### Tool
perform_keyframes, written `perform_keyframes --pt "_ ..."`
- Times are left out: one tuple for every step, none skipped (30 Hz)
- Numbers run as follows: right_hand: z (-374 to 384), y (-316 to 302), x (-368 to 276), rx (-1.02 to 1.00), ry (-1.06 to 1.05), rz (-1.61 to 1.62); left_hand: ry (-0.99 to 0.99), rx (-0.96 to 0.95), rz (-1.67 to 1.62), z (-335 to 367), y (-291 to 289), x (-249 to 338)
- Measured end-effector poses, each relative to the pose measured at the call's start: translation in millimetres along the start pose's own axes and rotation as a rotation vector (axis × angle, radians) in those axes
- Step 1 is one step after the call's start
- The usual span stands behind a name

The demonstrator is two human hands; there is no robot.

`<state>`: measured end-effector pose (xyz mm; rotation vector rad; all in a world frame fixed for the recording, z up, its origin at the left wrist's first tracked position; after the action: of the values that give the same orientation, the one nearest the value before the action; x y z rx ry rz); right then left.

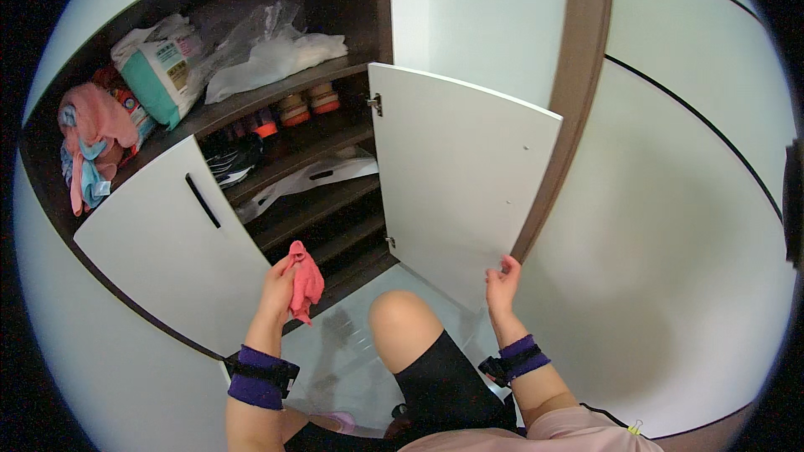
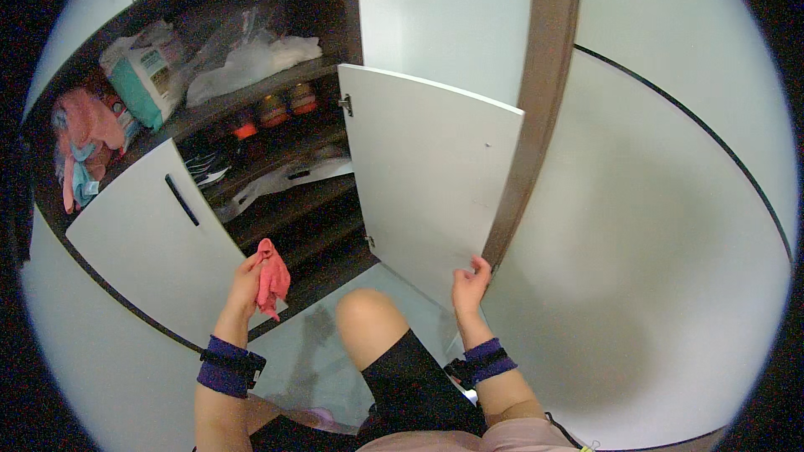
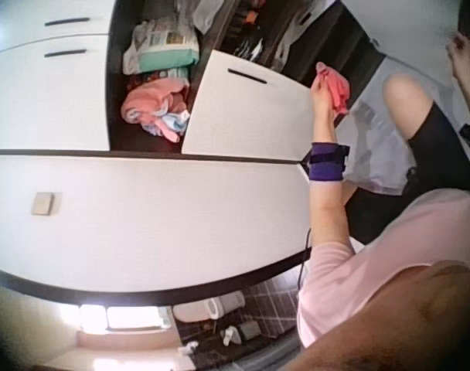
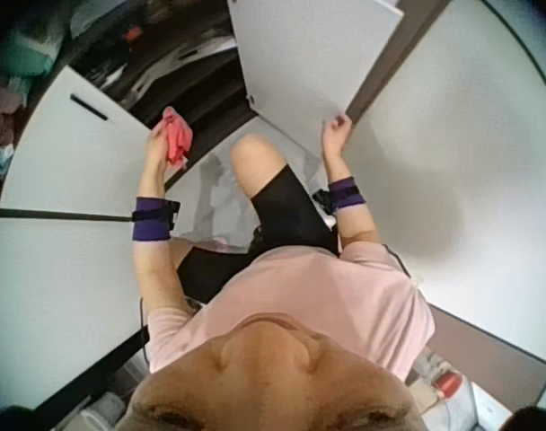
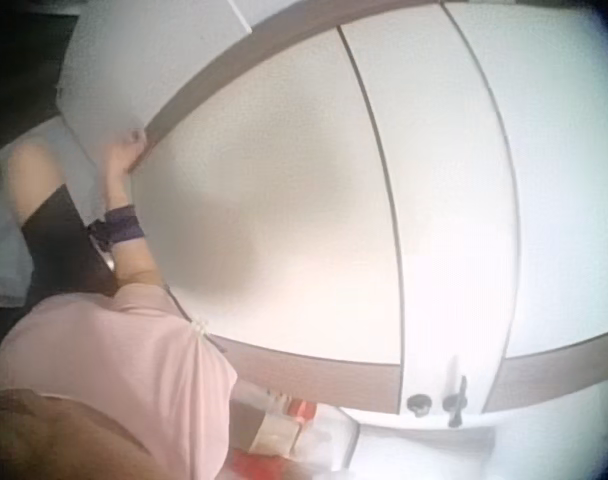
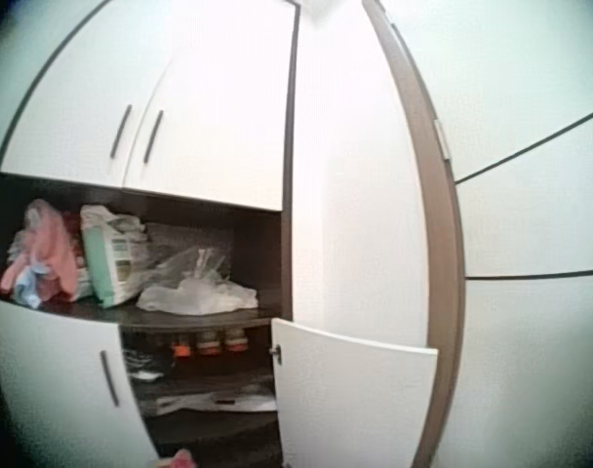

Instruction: The person wipes a white cabinet door and its handle with a pink cloth while sitting on a stool, then uses the same cloth to clean the tiled floor.

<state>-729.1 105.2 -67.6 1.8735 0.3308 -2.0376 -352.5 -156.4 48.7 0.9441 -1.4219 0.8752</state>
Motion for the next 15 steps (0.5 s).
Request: perform_keyframes --pt "1 -21 -5 0.119 -0.064 -0.092 0.020 -0.025 -0.014 -8 15 10" --pt "4 -31 -5 0.179 -0.096 -0.134 0.030 -0.049 -0.042 -11 23 17" --pt "7 -42 -5 0.238 -0.126 -0.174 0.042 -0.059 -0.052 -17 31 27" --pt "19 -37 -6 0.161 -0.168 -0.102 0.051 -0.074 -0.070 -21 41 35" --pt "26 -36 -3 0.123 -0.168 -0.101 0.051 -0.056 -0.077 -27 47 42" --pt "30 -32 -4 0.085 -0.166 -0.101 0.054 -0.048 -0.079 -31 51 47" --pt "34 -28 -6 0.047 -0.163 -0.101 0.057 -0.039 -0.081 -36 55 50" --pt "42 -23 5 -0.016 -0.157 -0.136 0.055 -0.042 -0.084 -41 59 52" --pt "42 -14 5 -0.059 -0.151 -0.145 0.056 -0.032 -0.079 -45 57 54" --pt "42 -7 5 -0.096 -0.150 -0.154 0.060 -0.027 -0.076 -48 56 57" --pt "40 -7 5 -0.073 -0.155 -0.109 0.103 -0.071 -0.095 -50 59 61" --pt "34 -8 3 -0.065 -0.150 -0.086 0.119 -0.089 -0.100 -54 59 63" --pt "32 -4 3 -0.067 -0.146 -0.061 0.137 -0.098 -0.105 -55 59 64" --pt "30 -6 4 -0.054 -0.114 -0.108 0.096 -0.065 -0.120 -58 57 61" --pt "26 -7 2 -0.048 -0.097 -0.125 0.072 -0.045 -0.125 -59 56 57"
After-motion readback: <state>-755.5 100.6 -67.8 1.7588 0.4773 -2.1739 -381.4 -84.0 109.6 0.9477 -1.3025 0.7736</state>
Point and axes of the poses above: each hand's wrist, its own z-axis towards the middle knuckle, its own y-axis out of the palm, x = y × z, the point moved 10 cm from there along z, towards the middle knuckle, and after that the axes turned 1 degree about z, right-handed, at the moved point
